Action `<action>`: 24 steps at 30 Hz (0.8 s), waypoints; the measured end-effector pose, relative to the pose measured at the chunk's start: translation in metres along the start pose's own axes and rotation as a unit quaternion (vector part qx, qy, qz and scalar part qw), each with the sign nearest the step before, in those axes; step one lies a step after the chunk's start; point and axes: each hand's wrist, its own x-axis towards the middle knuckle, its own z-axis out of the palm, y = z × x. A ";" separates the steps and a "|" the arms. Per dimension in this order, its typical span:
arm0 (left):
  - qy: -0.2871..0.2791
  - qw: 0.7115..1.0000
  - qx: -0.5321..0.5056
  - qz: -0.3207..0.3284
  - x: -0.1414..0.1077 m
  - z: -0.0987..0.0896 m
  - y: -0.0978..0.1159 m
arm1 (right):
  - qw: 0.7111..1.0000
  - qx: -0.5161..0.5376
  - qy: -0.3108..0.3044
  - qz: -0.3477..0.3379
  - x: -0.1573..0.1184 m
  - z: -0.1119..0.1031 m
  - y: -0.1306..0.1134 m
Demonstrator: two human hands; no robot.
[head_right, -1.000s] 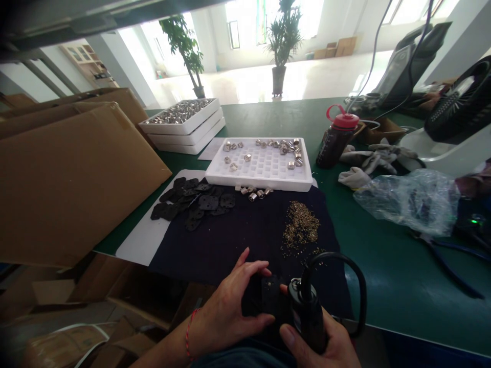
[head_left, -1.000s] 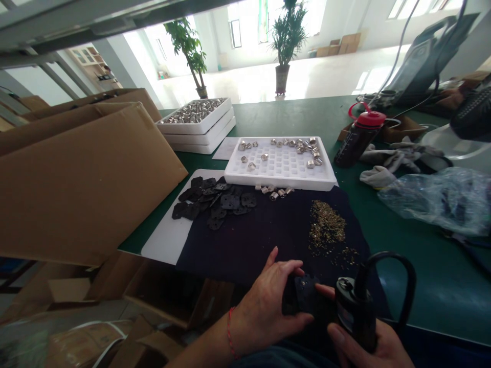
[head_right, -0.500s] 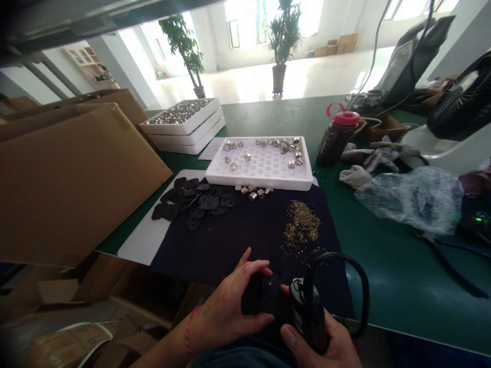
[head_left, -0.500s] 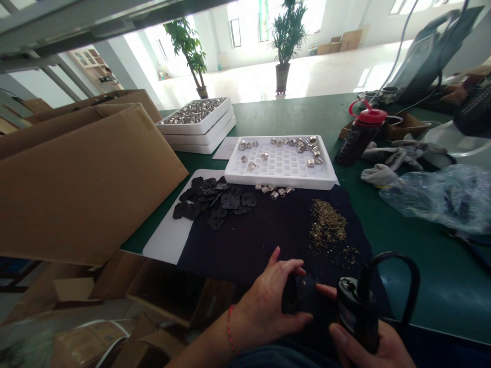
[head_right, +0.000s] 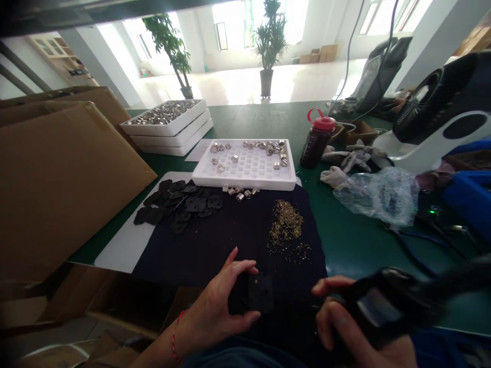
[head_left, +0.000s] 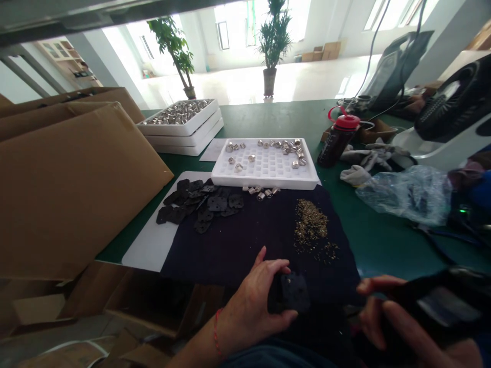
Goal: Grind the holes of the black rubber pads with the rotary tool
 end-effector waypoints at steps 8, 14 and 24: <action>0.026 0.999 0.013 0.026 0.000 0.005 -0.004 | 0.944 0.141 0.259 -0.145 0.028 0.047 -0.065; 0.031 0.999 0.021 0.031 0.000 0.005 -0.004 | 0.928 0.127 0.267 -0.227 0.046 0.071 -0.076; 0.020 1.000 0.013 0.018 0.000 0.003 -0.003 | 0.929 0.120 0.263 -0.231 0.060 0.082 -0.065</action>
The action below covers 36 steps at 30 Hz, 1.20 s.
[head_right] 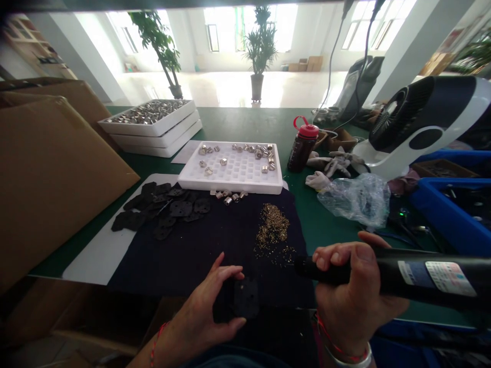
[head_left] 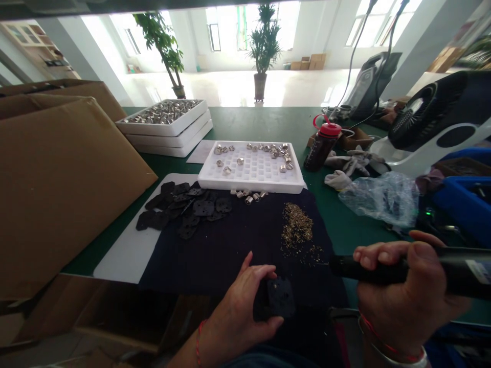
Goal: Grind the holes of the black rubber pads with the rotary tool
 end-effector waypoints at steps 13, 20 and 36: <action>0.000 1.000 0.000 0.007 0.001 0.000 0.001 | 1.000 0.006 0.001 0.009 -0.001 0.003 -0.003; -0.003 1.000 -0.002 0.009 0.002 0.001 0.000 | 0.999 -0.001 0.033 -0.033 0.004 0.004 0.004; 0.004 1.000 -0.021 0.010 0.002 0.003 -0.002 | 0.999 0.005 0.028 -0.024 0.006 0.001 0.001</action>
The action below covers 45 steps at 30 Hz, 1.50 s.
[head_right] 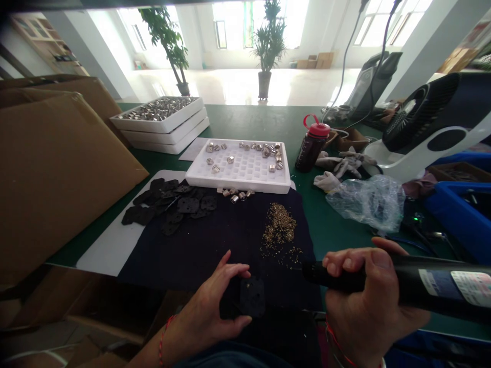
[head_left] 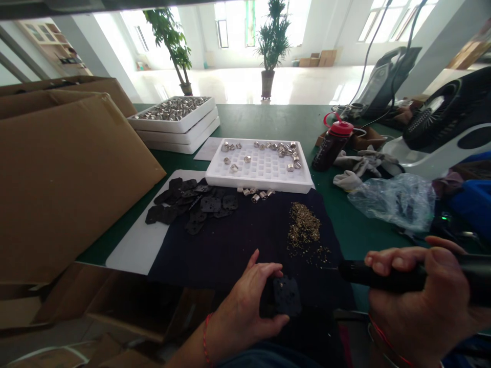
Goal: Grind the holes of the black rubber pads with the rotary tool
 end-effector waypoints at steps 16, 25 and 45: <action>-0.015 1.000 -0.019 -0.015 0.002 -0.002 0.002 | 0.971 0.117 -0.141 0.153 -0.046 0.001 -0.008; -0.017 0.999 -0.024 -0.020 0.003 0.000 0.001 | 0.974 0.101 -0.129 0.154 -0.046 0.000 -0.007; -0.030 0.998 -0.025 -0.041 0.005 -0.001 0.004 | 0.955 0.102 -0.269 0.069 -0.058 0.021 -0.013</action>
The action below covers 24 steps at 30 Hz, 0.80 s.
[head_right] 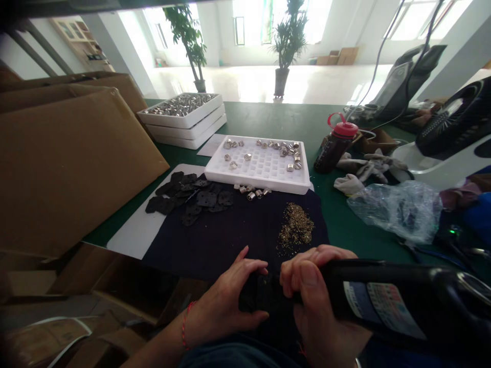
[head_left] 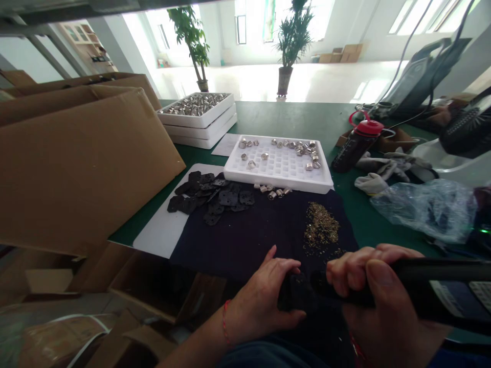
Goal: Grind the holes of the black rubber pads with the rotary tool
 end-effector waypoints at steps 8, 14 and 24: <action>0.001 1.000 -0.001 0.013 0.001 0.002 -0.001 | 0.993 -0.094 -0.068 -0.011 -0.004 -0.003 0.009; -0.004 1.000 0.001 0.011 0.002 0.001 -0.001 | 0.995 -0.073 -0.064 -0.020 -0.002 0.005 0.009; 0.032 0.999 0.010 0.027 0.000 0.007 -0.007 | 0.988 -0.035 0.142 -0.055 0.015 -0.021 -0.016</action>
